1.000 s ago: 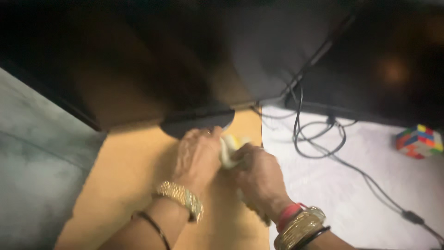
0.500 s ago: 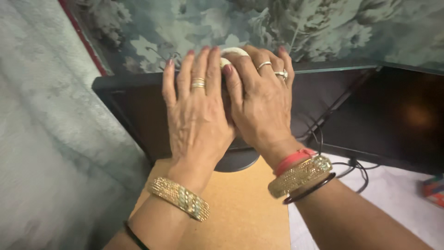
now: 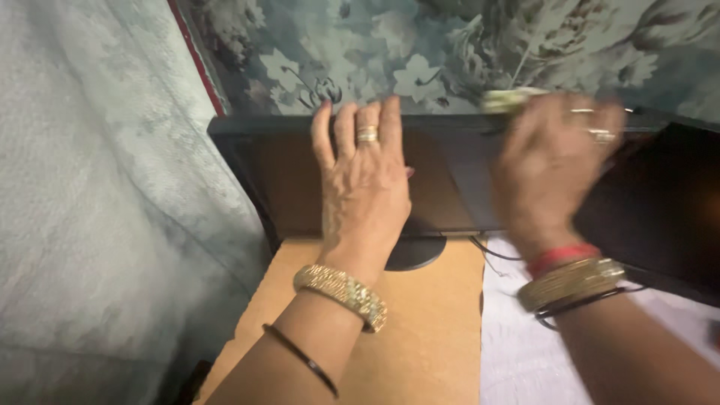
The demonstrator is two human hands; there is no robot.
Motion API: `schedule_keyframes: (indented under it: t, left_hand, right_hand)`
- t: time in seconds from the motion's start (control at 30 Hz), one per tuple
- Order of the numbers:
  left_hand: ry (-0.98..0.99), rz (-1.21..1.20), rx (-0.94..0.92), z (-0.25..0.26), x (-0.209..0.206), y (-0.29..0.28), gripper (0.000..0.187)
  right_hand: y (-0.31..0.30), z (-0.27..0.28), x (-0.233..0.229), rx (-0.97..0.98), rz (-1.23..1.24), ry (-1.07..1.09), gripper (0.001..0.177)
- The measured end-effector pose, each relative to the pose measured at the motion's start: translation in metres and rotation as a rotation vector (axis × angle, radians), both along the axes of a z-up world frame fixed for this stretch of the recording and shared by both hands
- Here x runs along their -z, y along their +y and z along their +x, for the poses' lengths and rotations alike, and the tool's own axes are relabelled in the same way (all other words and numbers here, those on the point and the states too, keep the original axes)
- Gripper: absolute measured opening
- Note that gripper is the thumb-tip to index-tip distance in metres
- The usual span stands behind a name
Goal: The person wipes a desk surface, a laptop sleeve, a monitor, and a keyboard using a cloth. They also handle a small potted plant with fairy lights, arranging the lights and placing the plant on the desk.
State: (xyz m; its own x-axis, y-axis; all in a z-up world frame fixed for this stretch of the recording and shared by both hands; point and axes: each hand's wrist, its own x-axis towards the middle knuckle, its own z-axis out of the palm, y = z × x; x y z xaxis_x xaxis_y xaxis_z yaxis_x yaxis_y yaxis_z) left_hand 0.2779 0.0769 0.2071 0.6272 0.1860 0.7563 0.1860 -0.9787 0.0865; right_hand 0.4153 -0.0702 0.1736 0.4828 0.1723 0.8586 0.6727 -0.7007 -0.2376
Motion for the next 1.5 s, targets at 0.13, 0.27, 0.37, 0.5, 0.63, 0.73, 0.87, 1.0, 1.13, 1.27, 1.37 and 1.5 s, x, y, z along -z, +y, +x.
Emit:
schedule_keyframes:
  t: [0.13,0.27,0.37,0.5,0.63,0.73,0.87,1.0,1.13,1.27,1.37,1.5]
  left_hand:
    - [-0.024,0.089,0.000,-0.006,0.002,0.009,0.048]
    - [0.022,0.117,0.106,-0.019,-0.010,0.035,0.045]
    - [0.040,0.130,0.038,-0.037,-0.020,0.058,0.051]
    - [-0.009,0.050,-0.075,-0.058,-0.021,0.076,0.057]
    - [-0.018,-0.011,-0.108,-0.051,-0.016,0.074,0.049]
    - [-0.027,0.018,-0.140,-0.039,-0.017,0.071,0.039]
    - [-0.005,0.061,-0.121,-0.041,-0.018,0.081,0.036]
    - [0.041,0.024,-0.040,-0.031,-0.021,0.087,0.047]
    - [0.058,0.035,-0.081,-0.007,-0.034,0.079,0.070]
    - [0.048,0.024,-0.018,0.008,-0.037,0.066,0.074]
    - [0.021,0.021,0.044,0.018,-0.038,0.060,0.074]
    - [0.111,0.022,0.141,0.043,-0.037,0.044,0.054]
  right_hand:
    - [0.066,-0.055,0.002,-0.072,-0.094,-0.183,0.020]
    - [0.060,-0.061,-0.016,-0.125,-0.146,-0.155,0.023]
    - [0.038,-0.045,-0.017,-0.114,-0.195,-0.141,0.023]
    - [0.028,-0.040,-0.009,0.001,-0.103,-0.190,0.021]
    - [0.064,-0.065,-0.013,0.006,-0.006,-0.150,0.025]
    - [0.108,-0.093,-0.017,-0.088,-0.062,-0.145,0.030]
    - [0.118,-0.095,-0.029,-0.197,-0.179,-0.104,0.028]
    - [0.081,-0.060,-0.034,-0.085,-0.300,-0.160,0.035]
    - [0.043,-0.033,-0.036,0.025,-0.248,-0.226,0.033]
    - [0.025,-0.022,-0.052,-0.120,-0.368,-0.156,0.049]
    - [0.029,-0.015,-0.071,-0.150,-0.521,-0.080,0.049]
    - [0.043,-0.008,-0.074,-0.116,-0.428,0.059,0.047]
